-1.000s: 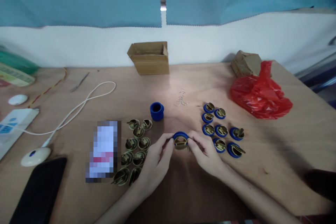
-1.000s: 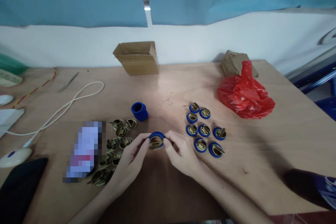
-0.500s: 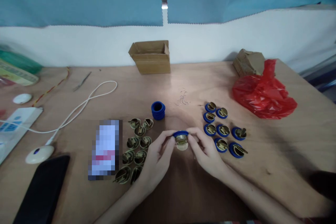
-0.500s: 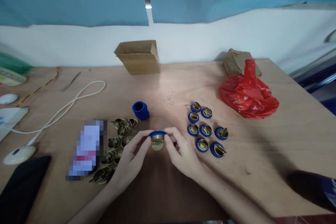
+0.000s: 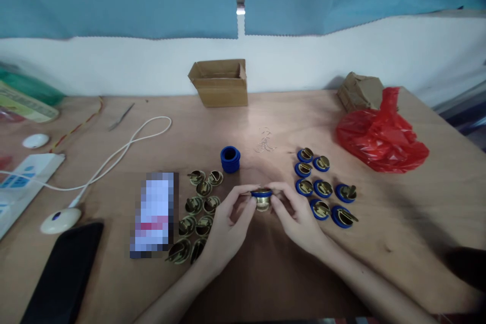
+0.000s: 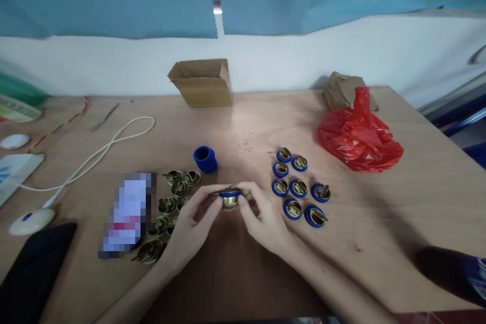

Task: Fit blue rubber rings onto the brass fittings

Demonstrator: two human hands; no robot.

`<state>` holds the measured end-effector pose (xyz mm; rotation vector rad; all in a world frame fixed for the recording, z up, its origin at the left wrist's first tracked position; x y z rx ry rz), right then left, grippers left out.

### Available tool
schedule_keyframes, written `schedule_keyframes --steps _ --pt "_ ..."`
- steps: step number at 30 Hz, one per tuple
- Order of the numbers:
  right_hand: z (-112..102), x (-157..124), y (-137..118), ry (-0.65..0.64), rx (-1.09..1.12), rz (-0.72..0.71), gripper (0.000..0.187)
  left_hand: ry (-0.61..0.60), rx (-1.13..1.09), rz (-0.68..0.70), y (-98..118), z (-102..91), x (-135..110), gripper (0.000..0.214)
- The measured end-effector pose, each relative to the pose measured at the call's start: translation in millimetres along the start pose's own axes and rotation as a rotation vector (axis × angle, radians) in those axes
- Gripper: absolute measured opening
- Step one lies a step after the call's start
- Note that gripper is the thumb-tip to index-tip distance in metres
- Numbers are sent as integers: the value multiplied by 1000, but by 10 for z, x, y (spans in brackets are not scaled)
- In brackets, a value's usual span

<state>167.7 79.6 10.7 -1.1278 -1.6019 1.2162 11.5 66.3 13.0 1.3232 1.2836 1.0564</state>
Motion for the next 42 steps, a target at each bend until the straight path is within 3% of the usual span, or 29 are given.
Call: schedule_keyframes --steps 16,24,31,36,42 --pt "12 38 -170 -18 -244 -328 27 -41 -106 25 -41 44 19 15" --pt "60 -15 -177 -38 -267 -353 31 -32 -113 -38 -117 54 -10 22" --pt "-23 -17 -186 36 -294 -361 37 6 -142 -52 -72 52 -16 27" --pt "-216 72 -242 166 -444 -368 30 -1 -30 -25 -106 86 -53 30" --pt "-392 218 -232 189 -733 -285 20 -87 278 178 1 192 -103 31"
Point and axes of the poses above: each hand's wrist, its own x-axis towards the middle knuckle, its own z-axis out of the palm, y = z × x, the point moved 6 cm from there along x, towards the middle knuckle, and after that the axes turned 6 degrees about x, right-handed, at the moved point
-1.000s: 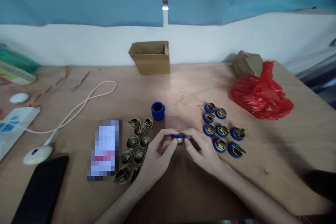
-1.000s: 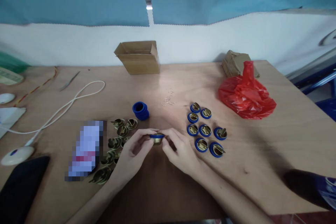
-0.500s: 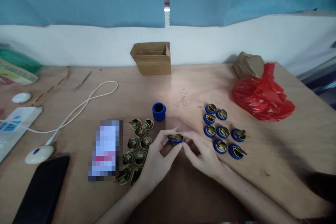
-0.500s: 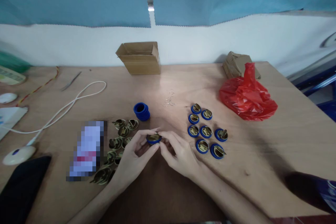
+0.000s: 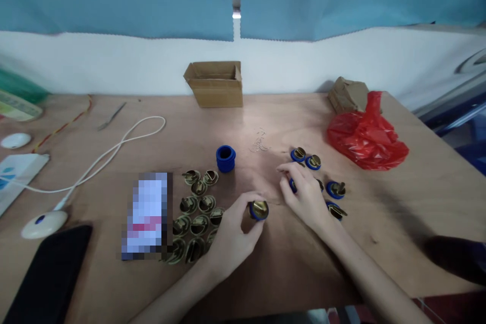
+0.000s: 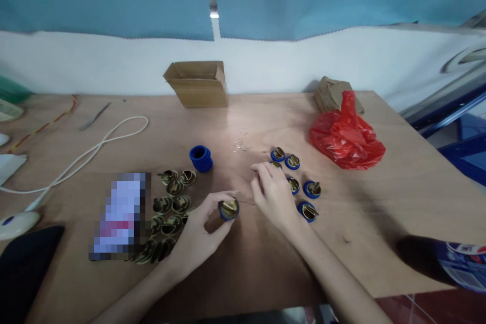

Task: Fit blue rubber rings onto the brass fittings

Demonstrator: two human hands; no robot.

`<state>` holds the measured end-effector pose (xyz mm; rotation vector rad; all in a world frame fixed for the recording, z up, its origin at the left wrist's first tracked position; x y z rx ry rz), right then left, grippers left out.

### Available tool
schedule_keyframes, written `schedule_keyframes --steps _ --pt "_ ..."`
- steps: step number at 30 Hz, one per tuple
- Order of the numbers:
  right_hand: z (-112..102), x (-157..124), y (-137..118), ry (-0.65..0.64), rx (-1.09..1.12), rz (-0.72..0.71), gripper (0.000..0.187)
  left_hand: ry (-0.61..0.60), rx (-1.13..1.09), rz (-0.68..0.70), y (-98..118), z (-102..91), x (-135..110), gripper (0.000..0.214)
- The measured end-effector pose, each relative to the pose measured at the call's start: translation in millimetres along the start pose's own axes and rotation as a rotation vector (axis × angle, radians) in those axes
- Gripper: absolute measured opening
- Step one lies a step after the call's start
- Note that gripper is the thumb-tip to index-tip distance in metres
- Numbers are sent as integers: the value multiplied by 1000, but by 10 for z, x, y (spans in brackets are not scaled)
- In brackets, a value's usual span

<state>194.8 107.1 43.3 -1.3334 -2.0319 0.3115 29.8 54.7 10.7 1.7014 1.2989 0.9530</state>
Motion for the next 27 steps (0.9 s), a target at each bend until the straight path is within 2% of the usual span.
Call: schedule_keyframes --steps 2,6,9,12,14,18,22,27 --pt "15 71 10 -123 -131 21 18 -34 87 96 42 47 -24 38" --pt "108 285 78 -512 -294 92 19 -89 229 235 41 155 -104 44" --pt "185 601 177 -621 -239 91 31 -120 270 263 15 212 -144 46" --pt "387 952 343 -717 -143 96 30 -128 262 268 29 223 -144 45" --pt "531 1147 451 -734 -89 110 38 -115 229 260 49 205 -122 42" --pt "745 1302 609 -753 -15 149 29 -62 130 220 66 133 -58 38" --pt "796 1284 671 -707 28 128 22 -10 93 192 64 72 -18 38" --pt "782 1227 666 -633 59 67 20 -13 73 187 88 71 -26 35"
Point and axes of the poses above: each hand's wrist, its own x-axis towards the middle knuckle, its own z-axis out of the palm, y = z × x, the point moved 6 cm from there along x, towards the middle knuckle, and after that the axes turned 6 degrees about x, right-handed, at the moved point
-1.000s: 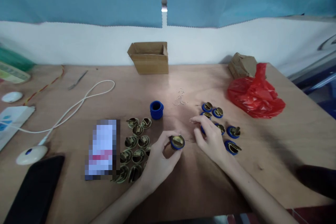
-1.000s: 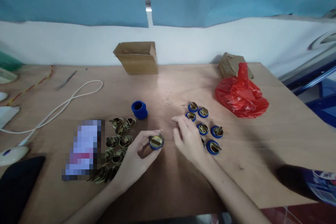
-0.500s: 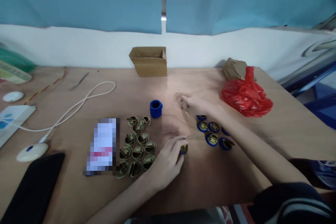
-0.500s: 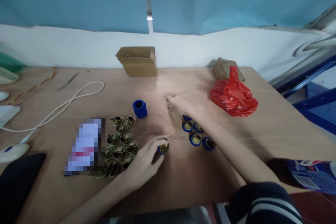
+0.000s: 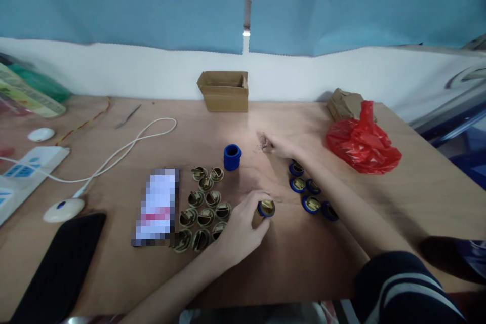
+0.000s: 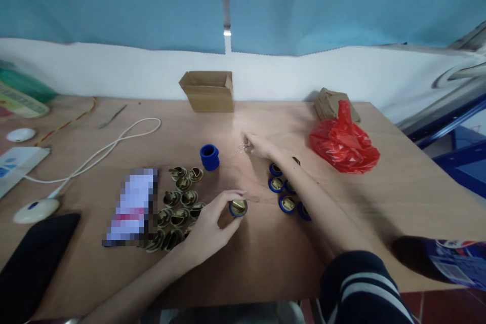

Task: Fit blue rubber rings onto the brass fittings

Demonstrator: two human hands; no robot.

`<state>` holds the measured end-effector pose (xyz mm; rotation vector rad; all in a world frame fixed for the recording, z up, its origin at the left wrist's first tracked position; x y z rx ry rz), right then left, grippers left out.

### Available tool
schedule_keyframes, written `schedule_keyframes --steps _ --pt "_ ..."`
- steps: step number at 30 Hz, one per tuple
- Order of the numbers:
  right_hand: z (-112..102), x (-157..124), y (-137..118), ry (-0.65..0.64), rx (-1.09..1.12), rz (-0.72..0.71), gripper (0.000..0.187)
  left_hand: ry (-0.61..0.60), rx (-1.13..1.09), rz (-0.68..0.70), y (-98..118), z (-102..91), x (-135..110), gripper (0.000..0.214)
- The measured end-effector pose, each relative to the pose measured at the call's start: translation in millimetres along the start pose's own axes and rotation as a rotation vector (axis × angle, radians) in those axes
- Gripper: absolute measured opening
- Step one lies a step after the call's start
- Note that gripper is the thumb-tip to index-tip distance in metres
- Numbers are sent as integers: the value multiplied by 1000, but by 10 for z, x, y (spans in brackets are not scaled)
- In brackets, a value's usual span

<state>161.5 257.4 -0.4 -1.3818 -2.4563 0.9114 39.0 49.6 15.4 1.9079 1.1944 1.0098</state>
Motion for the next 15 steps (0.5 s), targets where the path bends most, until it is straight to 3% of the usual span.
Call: schedule_keyframes --steps 5,9,15 --pt "-8 -50 -70 70 -15 -74 24 -7 -28 -38 -1 17 -5 33" --pt "-156 -176 -205 131 -19 -73 26 24 -106 -106 -43 6 5 33" --pt "-345 -749 -635 229 116 -150 23 122 -270 -201 -91 -69 22 27"
Point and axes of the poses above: each hand's wrist, its own x-axis towards the middle knuckle, its own z-axis out of the palm, y = z × x, the point moved 6 cm from there along x, towards the middle knuckle, and after that the axes turned 6 degrees about x, right-handed, at the moved point
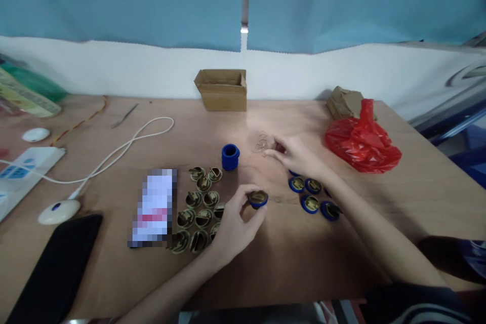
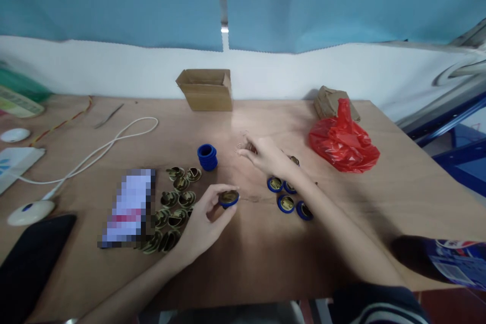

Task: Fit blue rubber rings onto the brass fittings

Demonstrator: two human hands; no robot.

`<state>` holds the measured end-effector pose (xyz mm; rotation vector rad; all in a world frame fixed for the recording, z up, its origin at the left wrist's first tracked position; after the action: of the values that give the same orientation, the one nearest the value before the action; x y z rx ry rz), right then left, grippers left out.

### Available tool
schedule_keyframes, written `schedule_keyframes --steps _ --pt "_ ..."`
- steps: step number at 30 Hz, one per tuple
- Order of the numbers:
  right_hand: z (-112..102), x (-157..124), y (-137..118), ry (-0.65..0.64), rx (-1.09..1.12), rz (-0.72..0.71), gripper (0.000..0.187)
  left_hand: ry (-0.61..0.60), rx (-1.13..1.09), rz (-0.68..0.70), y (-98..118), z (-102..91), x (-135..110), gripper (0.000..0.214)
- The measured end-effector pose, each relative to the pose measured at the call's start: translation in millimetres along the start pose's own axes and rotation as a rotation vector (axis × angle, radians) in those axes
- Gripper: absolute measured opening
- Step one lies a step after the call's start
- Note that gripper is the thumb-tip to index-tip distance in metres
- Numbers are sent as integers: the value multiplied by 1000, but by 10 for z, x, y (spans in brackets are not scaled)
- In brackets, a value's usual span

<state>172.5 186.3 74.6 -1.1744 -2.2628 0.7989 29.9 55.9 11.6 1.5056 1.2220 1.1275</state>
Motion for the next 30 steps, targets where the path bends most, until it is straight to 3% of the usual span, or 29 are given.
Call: schedule_keyframes --steps 3,6,11,23,30 --pt "106 -311 -150 -38 276 -12 21 6 -67 30 42 -26 -4 17" --pt "298 -538 -135 -108 583 96 26 -19 -88 48 65 -30 -27 12" --pt "425 -679 -55 -88 878 260 36 -106 -115 22 55 27 -70 12" --pt "653 -748 99 -95 1084 293 34 -106 -183 75 152 -29 -14 25" --pt "504 -726 -24 -123 875 167 27 -111 -198 55 151 -58 21 24"
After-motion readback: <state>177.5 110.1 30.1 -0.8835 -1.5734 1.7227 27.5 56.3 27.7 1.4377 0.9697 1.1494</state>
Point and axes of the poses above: each hand's wrist, its own x-axis towards the middle knuckle, its own z-axis out of the palm, y = z × x, the point moved 6 cm from there along x, towards the middle knuckle, and after that the axes turned 6 degrees about x, right-handed, at the moved point
